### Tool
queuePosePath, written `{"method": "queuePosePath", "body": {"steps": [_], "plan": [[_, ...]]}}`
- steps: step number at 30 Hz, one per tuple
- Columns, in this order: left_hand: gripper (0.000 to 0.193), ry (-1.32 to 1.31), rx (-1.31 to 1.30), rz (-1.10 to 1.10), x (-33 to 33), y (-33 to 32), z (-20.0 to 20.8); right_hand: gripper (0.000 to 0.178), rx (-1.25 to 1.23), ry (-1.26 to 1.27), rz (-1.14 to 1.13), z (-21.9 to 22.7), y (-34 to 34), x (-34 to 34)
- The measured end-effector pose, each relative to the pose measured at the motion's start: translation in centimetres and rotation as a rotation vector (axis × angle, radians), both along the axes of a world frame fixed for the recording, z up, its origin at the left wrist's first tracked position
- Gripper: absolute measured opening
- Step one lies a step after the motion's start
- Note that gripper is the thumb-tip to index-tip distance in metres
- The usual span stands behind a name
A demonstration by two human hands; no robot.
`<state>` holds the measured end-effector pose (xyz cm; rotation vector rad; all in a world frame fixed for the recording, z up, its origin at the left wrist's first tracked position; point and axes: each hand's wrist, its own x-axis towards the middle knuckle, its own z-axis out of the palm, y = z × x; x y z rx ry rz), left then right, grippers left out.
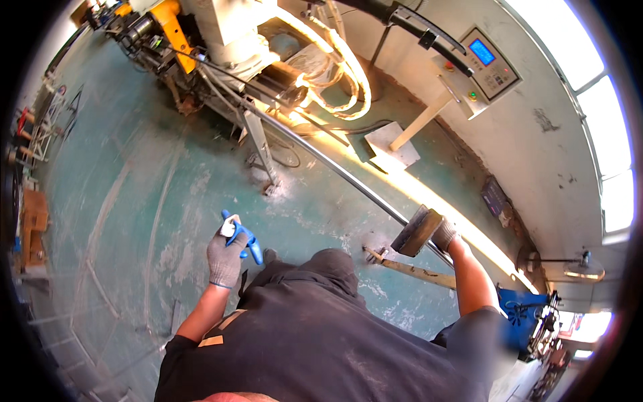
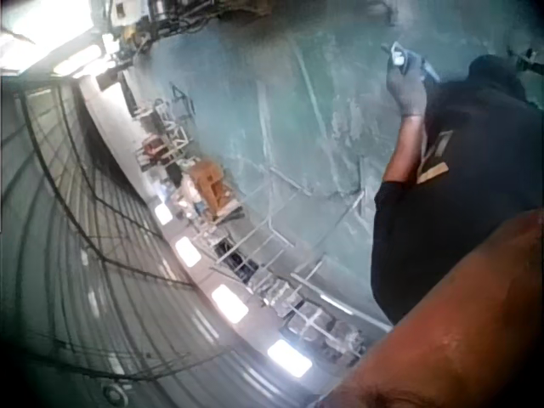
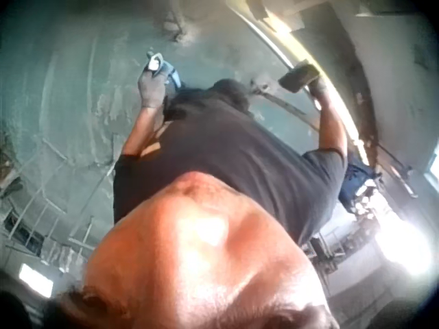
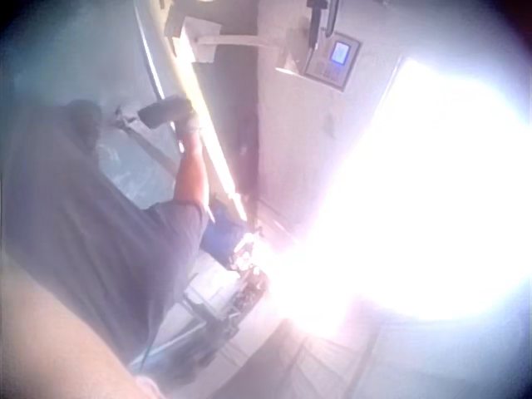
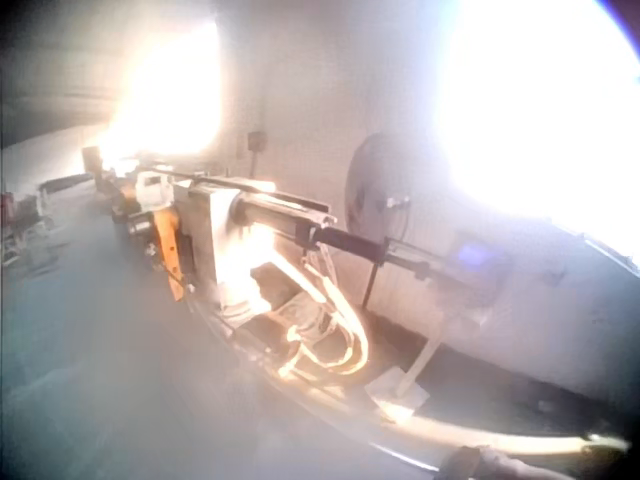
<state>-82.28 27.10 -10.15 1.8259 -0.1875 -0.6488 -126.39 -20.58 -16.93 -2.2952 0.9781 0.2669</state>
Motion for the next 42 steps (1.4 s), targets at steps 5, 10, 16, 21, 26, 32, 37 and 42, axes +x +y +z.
{"method": "queuePosePath", "body": {"steps": [5, 10, 16, 21, 26, 32, 37, 42], "plan": [[0.044, -0.077, 0.081, -0.099, 5.5, -0.6, -1.7, 0.016, -0.315, 0.15, 0.384, -2.1, -1.7, -2.5], [0.039, 0.084, 0.038, 0.02, 7.0, -2.9, -1.5, 0.033, -0.12, 0.257, 0.09, -1.4, -1.0, 1.3], [0.035, 0.114, 0.185, -0.031, 7.0, -4.3, -1.3, 0.022, 0.068, -0.243, -0.399, 6.8, 2.8, 3.8], [0.038, 0.005, 0.146, -0.064, 8.3, -5.0, -2.3, 0.022, -0.278, -0.174, -0.597, 8.8, -0.6, 2.2], [0.043, 0.036, 0.056, -0.135, 10.3, -5.9, 0.8, 0.02, -0.169, -0.609, -0.625, 19.8, 2.3, 12.6], [0.044, 0.079, -0.051, -0.113, 19.9, -5.7, 3.4, 0.029, -0.15, -0.643, -0.38, 26.4, 7.1, 31.8], [0.051, 0.128, -0.254, 0.011, 31.5, -2.6, 5.0, 0.037, -0.273, -0.595, -0.059, 30.0, 10.8, 50.4], [0.061, 0.054, -0.375, -0.023, 43.8, 0.1, 9.1, 0.034, -0.389, -0.631, 0.139, 33.1, 11.4, 66.6]]}}
